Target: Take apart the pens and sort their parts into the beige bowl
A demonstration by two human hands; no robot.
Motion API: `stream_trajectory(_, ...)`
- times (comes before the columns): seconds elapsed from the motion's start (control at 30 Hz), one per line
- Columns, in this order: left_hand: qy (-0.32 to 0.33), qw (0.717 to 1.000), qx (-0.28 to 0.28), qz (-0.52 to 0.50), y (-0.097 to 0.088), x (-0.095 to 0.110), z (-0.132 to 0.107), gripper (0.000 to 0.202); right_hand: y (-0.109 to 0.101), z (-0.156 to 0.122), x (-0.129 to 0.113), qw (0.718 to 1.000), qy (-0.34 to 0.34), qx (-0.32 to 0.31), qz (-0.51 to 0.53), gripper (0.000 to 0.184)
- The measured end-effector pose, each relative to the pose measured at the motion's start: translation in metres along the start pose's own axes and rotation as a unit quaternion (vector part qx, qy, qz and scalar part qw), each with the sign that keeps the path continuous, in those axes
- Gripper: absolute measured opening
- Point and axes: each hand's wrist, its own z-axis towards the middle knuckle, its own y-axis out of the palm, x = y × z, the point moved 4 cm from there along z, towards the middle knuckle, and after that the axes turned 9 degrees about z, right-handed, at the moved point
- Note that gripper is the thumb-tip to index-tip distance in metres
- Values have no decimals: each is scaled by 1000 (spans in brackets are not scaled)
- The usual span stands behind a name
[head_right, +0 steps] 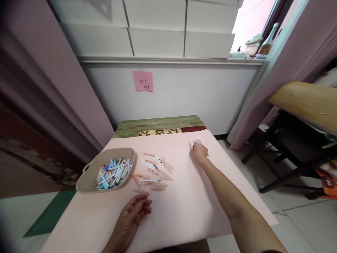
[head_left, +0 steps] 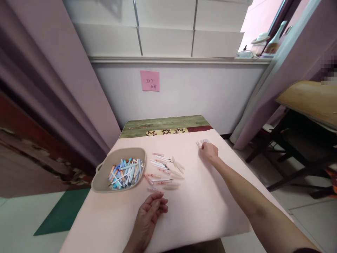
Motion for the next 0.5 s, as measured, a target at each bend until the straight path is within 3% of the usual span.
stream_trajectory(0.23, 2, 1000, 9, -16, 4, 5, -2, 26, 10, 23, -4, 997, -25, 2, -67, 33)
stream_trajectory(0.5, -1, 1000, 16, -18, 5, 7, -2, 25, 5, 24, 1, 997, -21, 6, -80, 35)
